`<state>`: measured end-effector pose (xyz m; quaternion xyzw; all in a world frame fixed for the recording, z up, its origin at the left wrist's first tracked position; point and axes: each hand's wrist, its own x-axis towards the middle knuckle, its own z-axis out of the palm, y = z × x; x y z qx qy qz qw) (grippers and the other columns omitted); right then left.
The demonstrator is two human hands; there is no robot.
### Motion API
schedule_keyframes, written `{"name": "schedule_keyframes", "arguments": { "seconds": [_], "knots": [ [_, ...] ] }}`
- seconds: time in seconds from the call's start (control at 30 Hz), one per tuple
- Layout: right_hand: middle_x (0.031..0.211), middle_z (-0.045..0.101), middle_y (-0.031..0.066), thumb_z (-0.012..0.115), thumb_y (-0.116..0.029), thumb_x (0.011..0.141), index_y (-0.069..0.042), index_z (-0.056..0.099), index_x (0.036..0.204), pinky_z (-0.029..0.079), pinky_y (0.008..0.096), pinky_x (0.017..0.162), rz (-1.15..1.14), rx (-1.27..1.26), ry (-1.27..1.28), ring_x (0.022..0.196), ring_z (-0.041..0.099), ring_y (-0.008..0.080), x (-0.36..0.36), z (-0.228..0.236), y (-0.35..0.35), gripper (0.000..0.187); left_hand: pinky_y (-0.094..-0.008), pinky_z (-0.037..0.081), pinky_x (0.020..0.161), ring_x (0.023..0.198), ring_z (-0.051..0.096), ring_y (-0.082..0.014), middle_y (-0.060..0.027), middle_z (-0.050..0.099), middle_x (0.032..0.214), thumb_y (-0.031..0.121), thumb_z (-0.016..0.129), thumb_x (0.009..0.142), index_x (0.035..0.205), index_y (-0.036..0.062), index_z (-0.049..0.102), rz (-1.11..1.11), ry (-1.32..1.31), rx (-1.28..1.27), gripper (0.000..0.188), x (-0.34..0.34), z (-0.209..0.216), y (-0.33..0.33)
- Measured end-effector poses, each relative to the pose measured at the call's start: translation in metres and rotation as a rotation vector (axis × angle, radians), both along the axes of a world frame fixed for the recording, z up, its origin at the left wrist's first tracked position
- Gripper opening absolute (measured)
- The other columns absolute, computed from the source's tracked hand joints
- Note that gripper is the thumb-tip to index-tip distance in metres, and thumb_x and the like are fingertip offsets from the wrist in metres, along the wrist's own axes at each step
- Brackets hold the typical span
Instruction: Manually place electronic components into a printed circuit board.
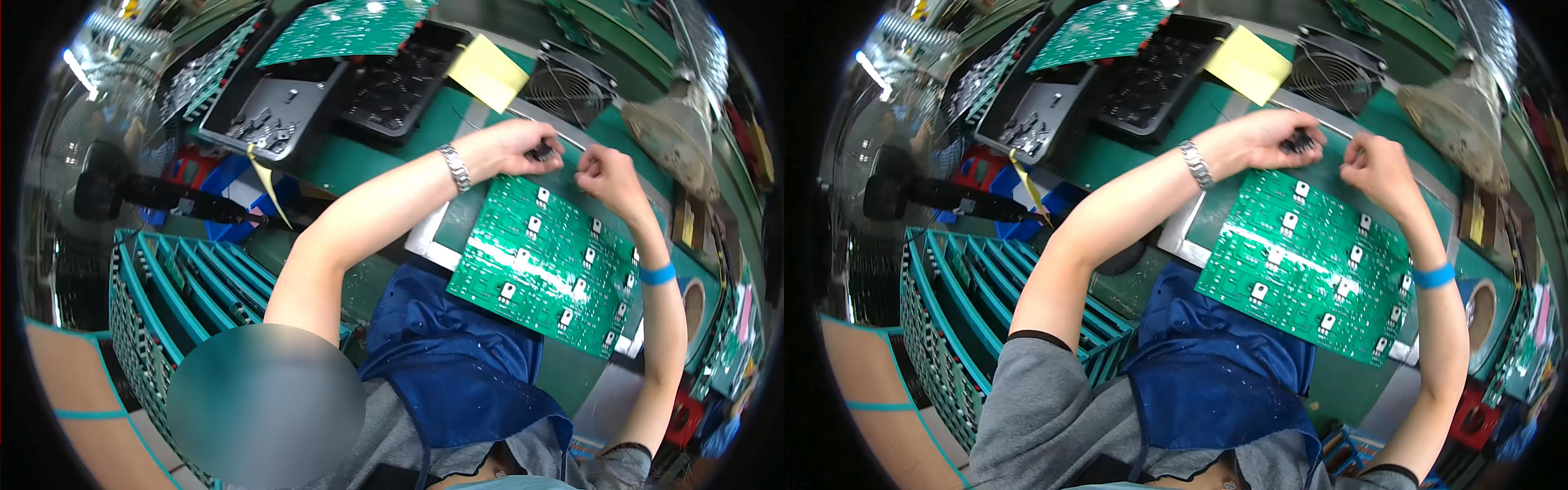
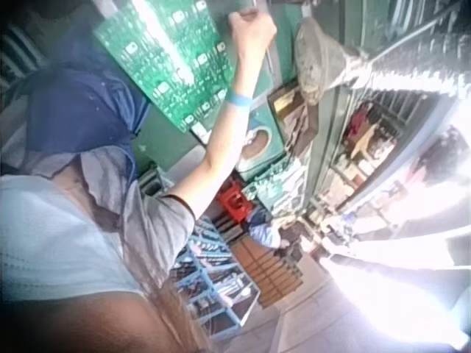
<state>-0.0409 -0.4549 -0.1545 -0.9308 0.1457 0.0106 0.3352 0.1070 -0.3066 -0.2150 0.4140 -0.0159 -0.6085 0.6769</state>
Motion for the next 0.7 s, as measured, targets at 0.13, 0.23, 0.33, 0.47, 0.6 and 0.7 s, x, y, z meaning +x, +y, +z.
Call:
{"name": "schedule_keyframes", "arguments": {
  "seconds": [0.13,0.23,0.33,0.47,0.6,0.7],
  "knots": [
    [0.070,0.068,0.0065,0.071,-0.009,0.080,0.002,0.066,0.088,0.051,0.0282,0.059,-0.101,0.225,-0.272,0.065,0.066,0.0125,0.007,0.031,0.040,0.014,-0.0273,0.058,0.055,0.075,0.067,-0.0275,-0.0148,0.061,0.085,0.029,0.046,0.104,0.097,-0.0059,0.057,-0.046,-0.033,0.071,0.037,-0.015,0.036,0.023],
    [0.088,0.070,0.0047,0.068,-0.012,0.089,-0.002,0.069,0.108,0.051,0.0253,0.068,0.140,0.087,-0.476,0.077,0.064,0.0107,0.004,0.042,0.076,0.022,-0.0191,0.048,0.046,0.072,0.061,-0.0204,-0.0107,0.058,0.084,0.030,0.046,0.104,0.098,-0.0029,0.056,-0.011,0.130,-0.035,0.035,-0.024,0.043,0.039],
    [0.097,0.069,0.0036,0.068,-0.014,0.090,-0.003,0.069,0.110,0.050,0.0244,0.073,0.073,0.127,-0.616,0.084,0.062,0.0095,-0.006,0.059,0.080,0.023,-0.0109,0.028,0.037,0.064,0.047,-0.0075,-0.0048,0.052,0.083,0.020,0.055,0.100,0.095,0.0007,0.058,0.031,0.176,-0.099,0.021,-0.024,0.070,0.081],
    [0.095,0.066,0.0024,0.063,-0.012,0.094,0.000,0.067,0.105,0.047,0.0212,0.069,0.058,0.236,-0.400,0.080,0.059,0.0073,-0.043,0.081,0.070,0.017,-0.0162,0.021,0.041,0.056,0.036,-0.0028,0.0031,0.046,0.075,0.013,0.053,0.097,0.090,0.0061,0.057,0.274,-0.642,-0.152,0.011,-0.022,0.148,0.185],
    [0.102,0.065,0.0062,0.061,-0.011,0.094,0.002,0.066,0.101,0.045,0.0213,0.065,0.033,0.346,-0.295,0.075,0.057,0.0079,-0.088,0.096,0.053,0.016,-0.0176,0.036,0.059,0.072,0.046,-0.0029,0.0034,0.055,0.084,0.030,0.049,0.104,0.103,0.0025,0.065,0.767,-1.423,0.356,0.032,0.043,0.152,0.269],
    [0.101,0.064,0.0080,0.061,-0.012,0.094,0.004,0.066,0.099,0.045,0.0212,0.064,0.043,0.349,-0.320,0.073,0.056,0.0080,-0.112,0.102,0.045,0.017,-0.0303,0.045,0.092,0.099,0.059,-0.0183,-0.0085,0.064,0.106,0.030,0.052,0.102,0.110,0.0009,0.067,0.548,-1.709,0.700,0.034,0.074,0.133,0.315]
  ]
}}
